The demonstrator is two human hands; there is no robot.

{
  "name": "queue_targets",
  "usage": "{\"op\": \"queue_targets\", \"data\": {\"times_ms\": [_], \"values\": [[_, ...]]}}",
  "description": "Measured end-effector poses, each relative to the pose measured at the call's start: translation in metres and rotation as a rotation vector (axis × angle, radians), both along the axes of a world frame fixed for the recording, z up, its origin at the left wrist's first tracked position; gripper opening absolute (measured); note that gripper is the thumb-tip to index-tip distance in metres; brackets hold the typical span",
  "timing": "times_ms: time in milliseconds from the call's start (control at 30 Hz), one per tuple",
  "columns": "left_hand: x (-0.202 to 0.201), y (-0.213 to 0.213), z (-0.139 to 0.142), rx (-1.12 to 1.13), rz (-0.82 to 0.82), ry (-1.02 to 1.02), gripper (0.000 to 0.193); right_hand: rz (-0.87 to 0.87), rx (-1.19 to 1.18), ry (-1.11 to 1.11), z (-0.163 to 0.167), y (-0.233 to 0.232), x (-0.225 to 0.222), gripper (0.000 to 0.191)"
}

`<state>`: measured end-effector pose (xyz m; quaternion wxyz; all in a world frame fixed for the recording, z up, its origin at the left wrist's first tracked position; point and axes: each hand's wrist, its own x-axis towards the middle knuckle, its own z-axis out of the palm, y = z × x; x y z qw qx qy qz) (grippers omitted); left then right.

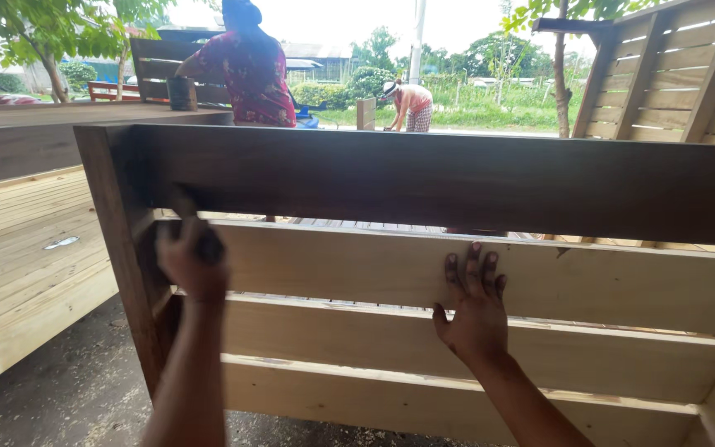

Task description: The person applies dark wood stain with a brush to the rails and slats of a wooden bench frame, dipping the brush into a stain can on the workpiece and brushing along the grain, working section by section around the frame while other workers stain nearby furniture.

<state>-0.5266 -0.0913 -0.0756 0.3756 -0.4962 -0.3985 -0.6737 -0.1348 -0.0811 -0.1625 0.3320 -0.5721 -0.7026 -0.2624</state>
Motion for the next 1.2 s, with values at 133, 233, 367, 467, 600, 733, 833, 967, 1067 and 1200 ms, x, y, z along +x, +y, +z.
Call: {"op": "queue_targets", "data": {"times_ms": [133, 233, 367, 467, 600, 733, 833, 967, 1067, 1200], "values": [[0.092, 0.022, -0.017, -0.050, -0.059, 0.055, 0.027, -0.027, 0.012, -0.030, 0.000, 0.001, 0.002, 0.090], [0.171, 0.017, -0.041, -0.147, -0.267, 0.136, 0.034, -0.008, 0.052, -0.036, -0.001, 0.005, 0.005, 0.092], [0.241, -0.019, -0.051, -0.201, -0.630, 0.331, 0.037, -0.032, 0.013, -0.076, 0.000, 0.010, 0.013, 0.090], [0.244, -0.021, -0.038, -0.136, -0.737, 0.285, 0.031, -0.067, -0.020, -0.096, 0.002, 0.012, 0.015, 0.091], [0.191, 0.011, -0.012, -0.143, -0.934, 0.185, 0.016, -0.094, -0.030, -0.092, 0.001, 0.010, 0.014, 0.091], [0.094, 0.031, 0.013, 0.030, -0.731, 0.042, 0.013, -0.080, -0.010, -0.092, 0.000, 0.008, 0.012, 0.091], [0.020, 0.017, 0.023, 0.059, -0.524, 0.022, 0.013, -0.083, -0.006, -0.081, -0.002, 0.007, 0.010, 0.091], [-0.040, 0.000, 0.041, 0.107, -0.200, 0.047, 0.016, -0.052, 0.002, -0.050, -0.001, 0.006, 0.008, 0.090], [-0.061, -0.009, 0.056, -0.025, -0.012, -0.069, 0.016, -0.042, -0.010, -0.056, 0.003, 0.006, 0.007, 0.090], [-0.062, -0.012, 0.065, -0.081, 0.077, -0.040, 0.012, -0.066, -0.076, -0.049, 0.009, 0.006, -0.002, 0.093]]}}
